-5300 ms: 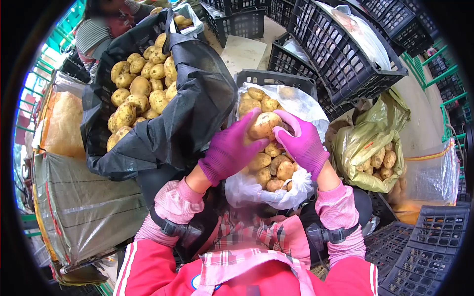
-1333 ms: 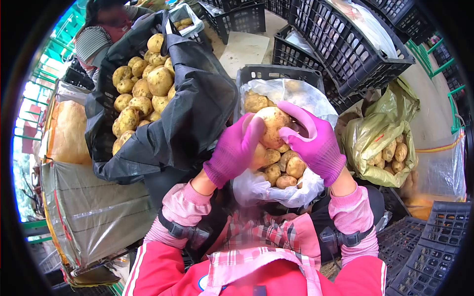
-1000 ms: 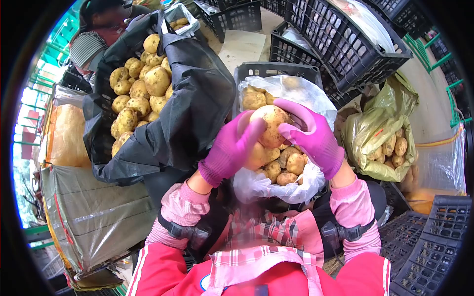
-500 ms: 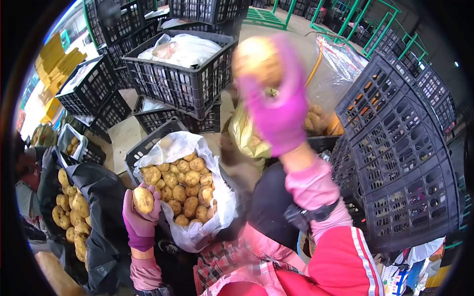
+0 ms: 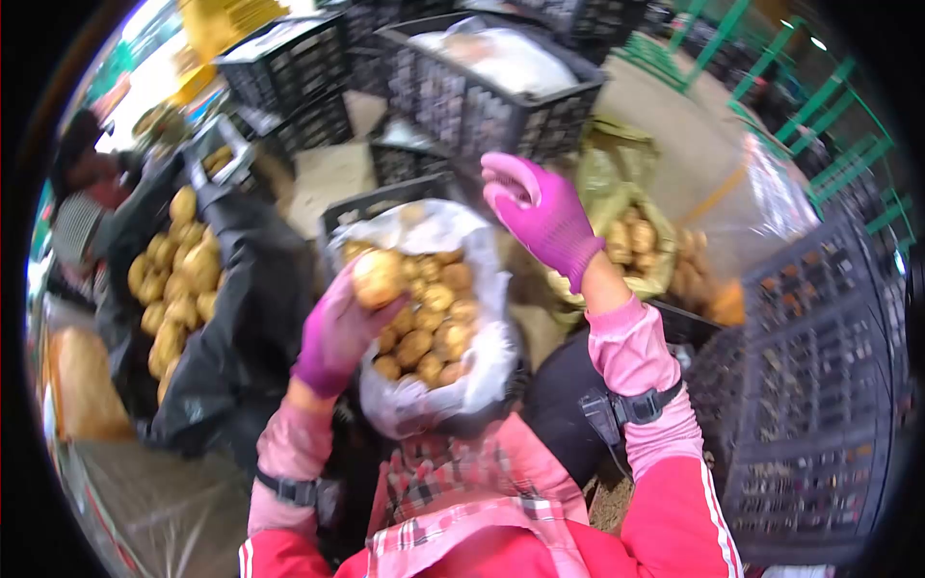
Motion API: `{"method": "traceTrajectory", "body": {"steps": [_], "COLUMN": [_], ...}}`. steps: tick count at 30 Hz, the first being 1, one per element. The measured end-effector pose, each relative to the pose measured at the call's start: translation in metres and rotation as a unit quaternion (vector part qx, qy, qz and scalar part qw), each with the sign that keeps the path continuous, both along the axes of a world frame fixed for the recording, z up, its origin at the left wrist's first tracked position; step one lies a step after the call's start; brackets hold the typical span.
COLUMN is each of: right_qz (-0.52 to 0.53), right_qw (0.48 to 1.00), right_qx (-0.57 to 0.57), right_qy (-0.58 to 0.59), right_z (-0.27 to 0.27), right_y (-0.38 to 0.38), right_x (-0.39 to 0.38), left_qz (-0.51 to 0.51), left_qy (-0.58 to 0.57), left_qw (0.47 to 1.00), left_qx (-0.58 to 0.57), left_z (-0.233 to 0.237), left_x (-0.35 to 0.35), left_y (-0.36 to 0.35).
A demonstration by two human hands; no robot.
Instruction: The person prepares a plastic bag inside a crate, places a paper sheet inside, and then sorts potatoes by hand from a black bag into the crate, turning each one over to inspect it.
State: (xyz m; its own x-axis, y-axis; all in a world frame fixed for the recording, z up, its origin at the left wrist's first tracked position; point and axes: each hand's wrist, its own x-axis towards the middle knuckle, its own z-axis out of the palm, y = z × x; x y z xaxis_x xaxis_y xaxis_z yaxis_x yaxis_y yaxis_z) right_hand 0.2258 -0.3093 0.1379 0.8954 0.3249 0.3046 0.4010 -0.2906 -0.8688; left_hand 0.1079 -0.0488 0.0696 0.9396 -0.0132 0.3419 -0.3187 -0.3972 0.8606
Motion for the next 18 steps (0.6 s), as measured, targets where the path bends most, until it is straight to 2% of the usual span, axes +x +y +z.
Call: {"method": "traceTrajectory", "body": {"steps": [1,2,3,4,5,6,9,10,14,17,18], "right_qz": [0.042,0.090,0.155,0.196,0.229,0.212,0.204,0.193,0.169,0.181,0.186], "right_qw": [0.998,0.990,0.974,0.967,0.961,0.974,0.967,0.972,0.981,0.976,0.977], "right_qx": [-0.017,-0.047,0.020,0.031,0.043,0.021,0.023,0.006,-0.033,-0.028,-0.024], "right_qy": [0.053,0.094,0.167,0.158,0.148,0.078,0.148,0.132,0.094,0.120,0.104], "right_z": [-0.018,-0.030,-0.048,-0.063,-0.074,-0.061,-0.056,-0.057,-0.054,-0.053,-0.051], "right_y": [0.027,0.044,0.058,0.072,0.082,0.090,0.099,0.101,0.104,0.100,0.099], "right_x": [-0.008,-0.016,-0.022,-0.029,-0.038,-0.052,-0.050,-0.047,-0.049,-0.054,-0.054], "left_qz": [0.006,-0.037,-0.070,-0.087,-0.106,-0.082,-0.026,-0.008,0.074,0.058,0.053], "left_qy": [0.034,0.077,0.118,0.155,0.172,0.183,0.190,0.181,0.048,0.163,0.167], "left_qw": [0.999,0.985,0.946,0.891,0.848,0.865,0.903,0.913,0.975,0.929,0.914], "left_qx": [-0.021,-0.151,-0.293,-0.418,-0.490,-0.461,-0.386,-0.365,-0.205,-0.326,-0.366], "left_z": [-0.003,-0.002,-0.002,-0.001,0.010,0.007,-0.002,-0.006,-0.004,0.008,0.011], "left_x": [0.004,0.001,-0.002,-0.004,-0.010,-0.013,-0.009,-0.006,0.000,-0.001,0.000], "left_y": [0.001,-0.001,-0.002,-0.004,-0.004,0.003,0.010,0.011,-0.004,0.007,0.006]}}
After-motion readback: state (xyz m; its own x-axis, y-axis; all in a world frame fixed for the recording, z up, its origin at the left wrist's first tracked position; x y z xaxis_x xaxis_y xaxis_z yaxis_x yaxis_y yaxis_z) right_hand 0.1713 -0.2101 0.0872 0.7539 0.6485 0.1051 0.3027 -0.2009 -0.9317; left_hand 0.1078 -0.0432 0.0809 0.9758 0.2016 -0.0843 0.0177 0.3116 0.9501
